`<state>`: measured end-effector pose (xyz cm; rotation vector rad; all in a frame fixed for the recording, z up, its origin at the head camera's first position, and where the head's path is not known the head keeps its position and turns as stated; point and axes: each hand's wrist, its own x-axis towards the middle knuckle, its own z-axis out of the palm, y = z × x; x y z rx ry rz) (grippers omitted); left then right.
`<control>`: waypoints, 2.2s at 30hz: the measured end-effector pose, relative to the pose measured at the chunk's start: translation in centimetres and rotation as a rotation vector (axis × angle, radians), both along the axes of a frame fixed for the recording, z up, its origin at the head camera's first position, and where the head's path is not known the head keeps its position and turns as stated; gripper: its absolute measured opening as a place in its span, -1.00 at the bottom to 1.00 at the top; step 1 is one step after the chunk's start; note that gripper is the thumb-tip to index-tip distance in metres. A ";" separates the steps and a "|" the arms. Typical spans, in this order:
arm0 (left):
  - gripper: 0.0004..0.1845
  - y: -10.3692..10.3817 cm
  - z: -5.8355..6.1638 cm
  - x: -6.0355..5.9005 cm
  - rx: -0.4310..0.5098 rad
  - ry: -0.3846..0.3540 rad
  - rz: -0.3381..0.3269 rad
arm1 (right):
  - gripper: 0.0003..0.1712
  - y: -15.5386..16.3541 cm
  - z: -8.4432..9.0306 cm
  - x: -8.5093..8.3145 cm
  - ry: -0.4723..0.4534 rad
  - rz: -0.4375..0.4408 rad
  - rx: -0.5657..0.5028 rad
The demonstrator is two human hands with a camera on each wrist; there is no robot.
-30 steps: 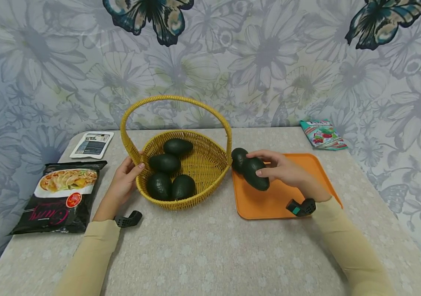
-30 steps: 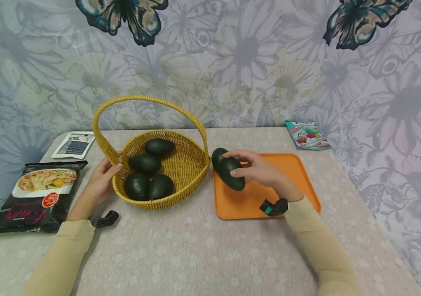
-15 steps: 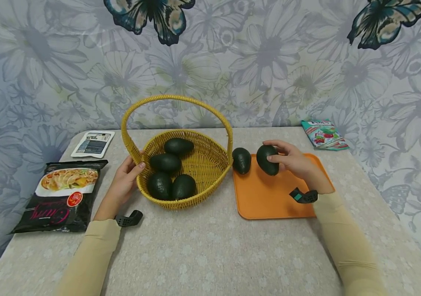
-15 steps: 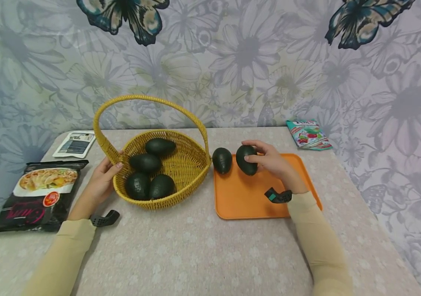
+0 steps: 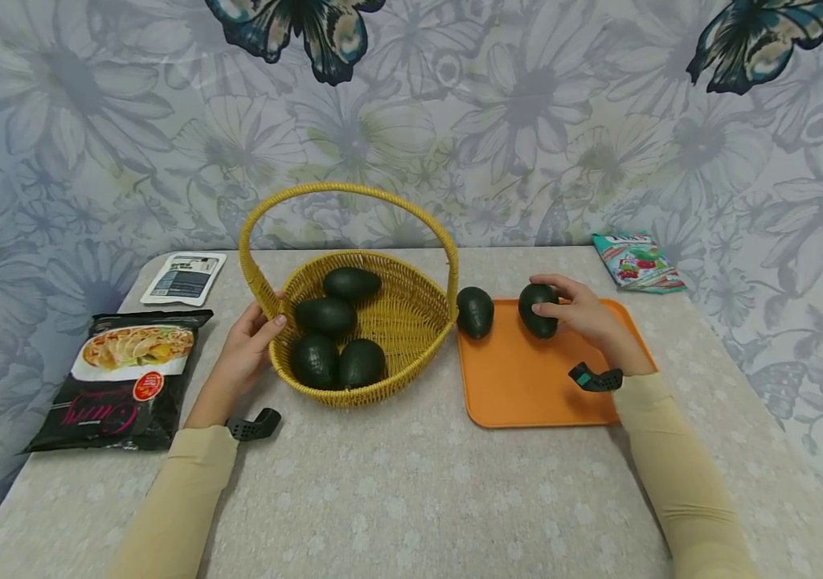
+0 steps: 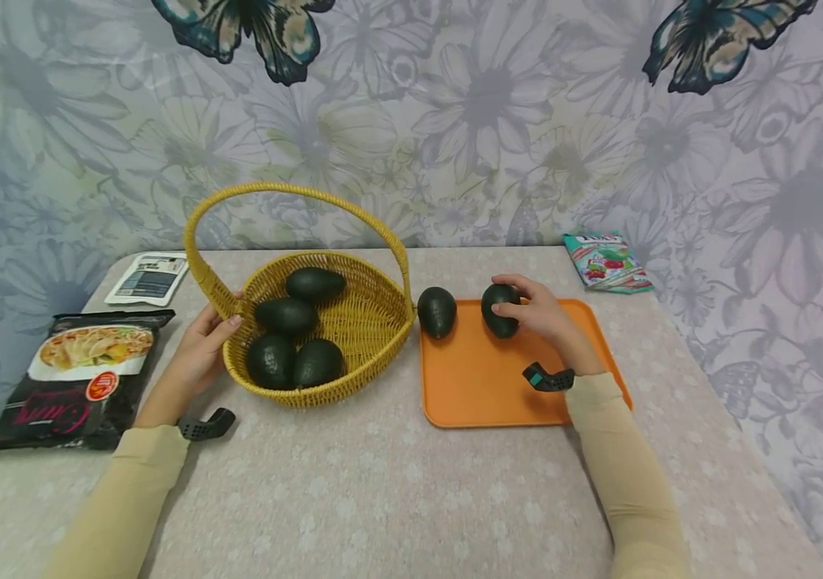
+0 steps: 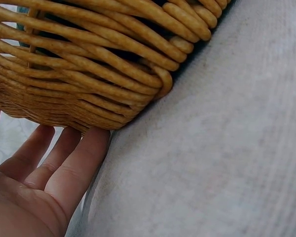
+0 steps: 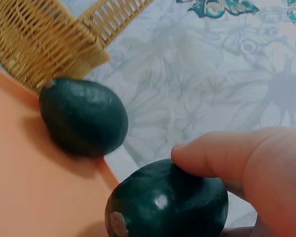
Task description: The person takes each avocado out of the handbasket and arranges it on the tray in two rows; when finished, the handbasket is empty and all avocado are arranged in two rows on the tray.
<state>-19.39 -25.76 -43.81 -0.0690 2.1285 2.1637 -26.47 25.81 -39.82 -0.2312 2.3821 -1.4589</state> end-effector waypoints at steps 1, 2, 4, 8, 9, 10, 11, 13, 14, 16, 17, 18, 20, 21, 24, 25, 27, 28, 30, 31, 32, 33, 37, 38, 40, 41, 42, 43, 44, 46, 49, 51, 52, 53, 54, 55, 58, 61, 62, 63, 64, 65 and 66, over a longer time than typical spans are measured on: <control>-0.33 0.0 0.0 0.0 -0.004 -0.002 -0.001 | -0.29 0.1 -0.1 0.0 0.006 -0.004 0.011; -0.33 0.0 0.1 0.0 -0.005 -0.003 -0.002 | -0.29 0.2 -0.2 -0.1 0.012 -0.009 0.022; -0.34 0.0 0.1 0.0 -0.002 0.000 -0.007 | -0.29 0.3 -0.5 -0.2 0.019 -0.015 0.040; -0.36 0.1 0.0 0.0 0.016 0.025 -0.009 | -0.29 0.5 -0.8 -0.3 0.030 -0.023 0.060; -0.36 0.1 -0.1 0.0 0.018 0.030 -0.007 | -0.29 0.6 -0.9 -0.4 0.030 -0.023 0.062; -0.37 0.1 -0.1 0.0 0.019 0.035 -0.006 | -0.28 0.6 -1.0 -0.4 0.029 -0.024 0.063; -0.37 0.2 -0.1 0.0 0.023 0.038 -0.004 | -0.28 0.6 -1.1 -0.5 0.025 -0.024 0.062; -0.37 0.2 -0.1 0.0 0.025 0.035 -0.004 | -0.26 0.6 -1.2 -0.6 0.019 -0.023 0.064; -0.37 0.1 -0.1 0.0 0.025 0.031 -0.004 | -0.25 0.6 -1.3 -0.7 0.016 -0.022 0.066; -0.37 0.1 -0.1 0.1 0.022 0.025 -0.002 | -0.22 0.6 -1.4 -0.7 0.013 -0.021 0.069; -0.37 0.1 -0.1 0.1 0.021 0.022 0.000 | -0.21 0.7 -1.5 -0.8 0.018 -0.018 0.073; -0.37 0.1 -0.1 0.1 0.017 0.021 0.002 | -0.20 0.7 -1.5 -0.8 0.023 -0.018 0.079; -0.37 0.1 -0.1 0.0 0.014 0.026 0.004 | -0.20 0.6 -1.5 -0.8 0.029 -0.024 0.086; -0.37 0.2 -0.1 0.0 0.014 0.029 0.005 | -0.20 0.6 -1.5 -0.8 0.032 -0.028 0.088; -0.37 0.2 -0.2 0.0 0.017 0.042 0.004 | -0.22 0.6 -1.5 -0.8 0.031 -0.048 0.088; -0.37 0.3 -0.2 0.0 0.020 0.045 0.004 | -0.22 0.6 -1.5 -0.8 0.029 -0.053 0.087; -0.38 0.3 -0.2 0.0 0.023 0.047 0.006 | -0.24 0.5 -1.5 -0.8 0.029 -0.060 0.084; -0.38 0.3 -0.2 0.0 0.022 0.047 0.006 | -0.24 0.5 -1.5 -0.7 0.030 -0.061 0.083; -0.38 0.3 -0.2 0.0 0.018 0.044 0.006 | -0.24 0.5 -1.5 -0.7 0.032 -0.067 0.078; -0.38 0.3 -0.2 0.0 0.017 0.043 0.006 | -0.25 0.4 -1.5 -0.6 0.034 -0.070 0.074; -0.38 0.3 -0.2 0.0 0.016 0.041 0.006 | -0.25 0.4 -1.5 -0.6 0.036 -0.075 0.070; -0.38 0.3 -0.2 0.0 0.014 0.040 0.006 | -0.26 0.4 -1.5 -0.6 0.039 -0.081 0.067; -0.37 0.2 -0.3 0.0 0.016 0.036 0.005 | -0.29 0.7 -1.5 -0.5 0.074 -0.101 0.082; -0.38 0.2 -0.4 0.0 0.020 0.038 0.006 | -0.30 0.9 -1.4 -0.5 0.078 -0.102 0.089; -0.38 0.1 -0.4 0.0 0.022 0.039 0.008 | -0.30 1.2 -1.3 -0.5 0.083 -0.099 0.104; -0.38 0.1 -0.4 0.0 0.023 0.038 0.009 | -0.30 1.3 -1.3 -0.5 0.077 -0.096 0.106; -0.38 0.0 -0.4 0.0 0.020 0.037 0.010 | -0.30 1.4 -1.2 -0.5 0.071 -0.095 0.110; -0.38 0.0 -0.5 0.0 0.019 0.037 0.012 | -0.30 1.4 -1.2 -0.5 0.064 -0.093 0.112; -0.38 0.0 -0.5 -0.1 0.021 0.037 0.011 | -0.29 1.4 -1.2 -0.5 0.055 -0.090 0.110; -0.37 0.0 -0.5 -0.1 0.019 0.037 0.009 | -0.27 1.3 -1.2 -0.5 0.044 -0.089 0.111; -0.38 0.0 -0.6 -0.1 0.021 0.043 0.005 | -0.25 1.2 -1.2 -0.5 0.037 -0.087 0.114; -0.37 0.0 -0.6 -0.1 0.023 0.044 0.004 | -0.24 1.1 -1.3 -0.5 0.040 -0.085 0.113; -0.37 0.0 -0.6 -0.1 0.022 0.043 0.003 | -0.23 1.1 -1.3 -0.5 0.042 -0.086 0.111; -0.36 0.0 -0.6 -0.1 0.019 0.041 0.004 | -0.23 1.0 -1.3 -0.4 0.042 -0.089 0.106; -0.36 0.0 -0.6 -0.1 0.016 0.038 0.004 | -0.22 1.0 -1.4 -0.4 0.043 -0.092 0.101; -0.35 0.0 -0.6 -0.1 0.014 0.037 0.004 | -0.21 0.9 -1.4 -0.4 0.044 -0.092 0.096; -0.34 0.0 -0.6 -0.2 0.010 0.033 0.004 | -0.21 0.9 -1.5 -0.4 0.042 -0.103 0.078; -0.33 0.0 -0.6 -0.2 0.005 0.033 0.001 | -0.21 0.8 -1.7 -0.4 0.040 -0.099 0.062; -0.33 0.0 -0.6 -0.2 0.004 0.033 0.000 | -0.22 0.8 -1.7 -0.5 0.038 -0.099 0.057; -0.32 0.0 -0.6 -0.2 0.003 0.033 0.000 | -0.22 0.7 -1.7 -0.5 0.036 -0.094 0.051; -0.32 0.0 -0.6 -0.2 0.002 0.034 -0.001 | -0.22 0.7 -1.8 -0.5 0.034 -0.090 0.049; -0.32 0.0 -0.6 -0.2 0.002 0.035 -0.002 | -0.23 0.6 -1.8 -0.5 0.032 -0.087 0.045; -0.32 0.0 -0.6 -0.2 0.003 0.035 -0.002 | -0.23 0.6 -1.9 -0.6 0.029 -0.086 0.044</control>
